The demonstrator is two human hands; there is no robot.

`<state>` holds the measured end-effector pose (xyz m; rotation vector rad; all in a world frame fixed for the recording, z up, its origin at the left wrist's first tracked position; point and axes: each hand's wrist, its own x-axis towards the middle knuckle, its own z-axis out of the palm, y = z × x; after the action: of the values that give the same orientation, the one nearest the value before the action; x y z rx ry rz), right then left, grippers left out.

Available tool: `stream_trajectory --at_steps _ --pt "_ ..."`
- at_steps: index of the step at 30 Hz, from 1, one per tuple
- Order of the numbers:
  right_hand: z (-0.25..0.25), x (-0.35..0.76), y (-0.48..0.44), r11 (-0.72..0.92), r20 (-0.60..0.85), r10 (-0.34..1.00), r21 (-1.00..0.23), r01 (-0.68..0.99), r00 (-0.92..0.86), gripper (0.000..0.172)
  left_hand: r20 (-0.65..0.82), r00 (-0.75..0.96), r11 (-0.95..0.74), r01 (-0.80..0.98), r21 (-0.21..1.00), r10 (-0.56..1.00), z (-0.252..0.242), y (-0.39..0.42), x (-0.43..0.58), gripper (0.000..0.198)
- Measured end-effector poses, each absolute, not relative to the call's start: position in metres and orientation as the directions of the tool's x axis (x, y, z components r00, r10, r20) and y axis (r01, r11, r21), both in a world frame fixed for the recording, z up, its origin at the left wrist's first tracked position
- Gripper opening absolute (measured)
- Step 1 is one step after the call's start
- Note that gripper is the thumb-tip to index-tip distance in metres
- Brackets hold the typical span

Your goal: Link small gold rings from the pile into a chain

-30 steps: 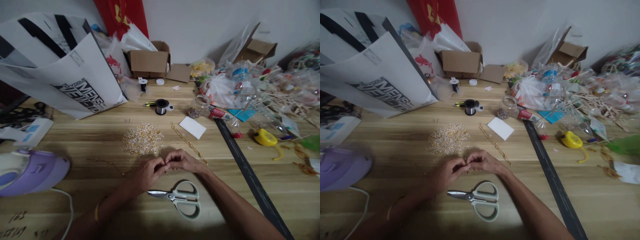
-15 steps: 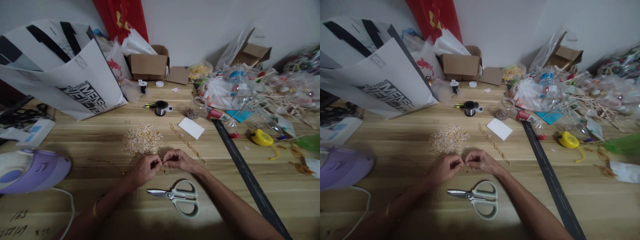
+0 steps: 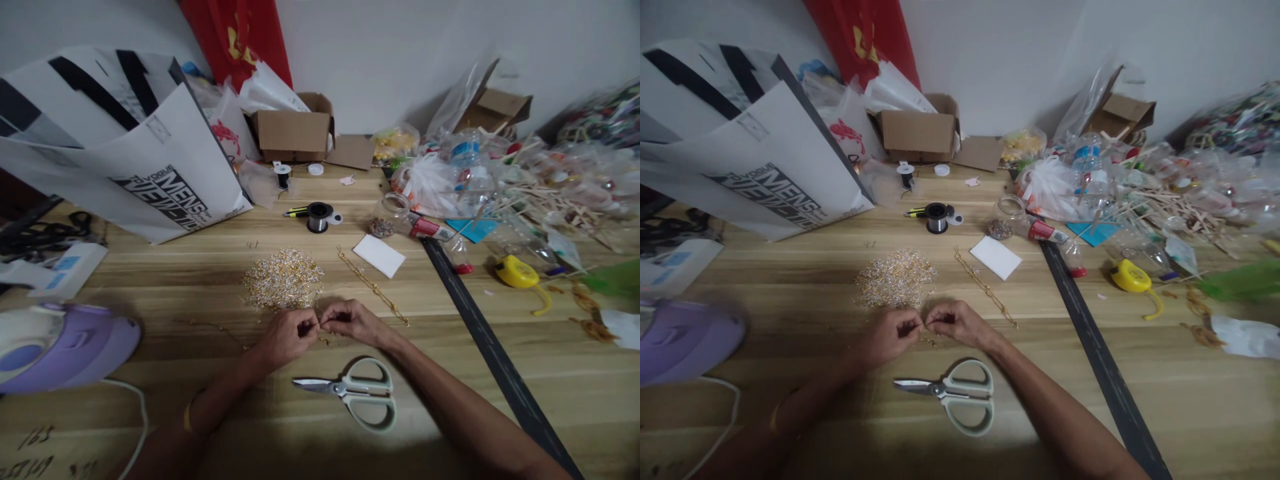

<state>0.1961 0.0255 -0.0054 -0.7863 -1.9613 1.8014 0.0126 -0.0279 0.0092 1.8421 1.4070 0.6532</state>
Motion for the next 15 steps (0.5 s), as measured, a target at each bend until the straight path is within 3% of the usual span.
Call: stream_trajectory --at_steps 7,15 --pt "-0.0068 0.1963 0.0268 0.08 -0.043 0.602 -0.99 0.114 -0.797 0.028 -0.041 0.302 -0.154 0.594 0.789 0.952 0.0087 -0.0277 0.0102 0.012" --pt "-0.0056 0.1952 0.0249 0.036 -0.08 0.624 -0.991 0.131 -0.777 0.027 -0.06 0.309 -0.147 0.607 0.781 0.949 0.0135 -0.0277 0.01 0.013"
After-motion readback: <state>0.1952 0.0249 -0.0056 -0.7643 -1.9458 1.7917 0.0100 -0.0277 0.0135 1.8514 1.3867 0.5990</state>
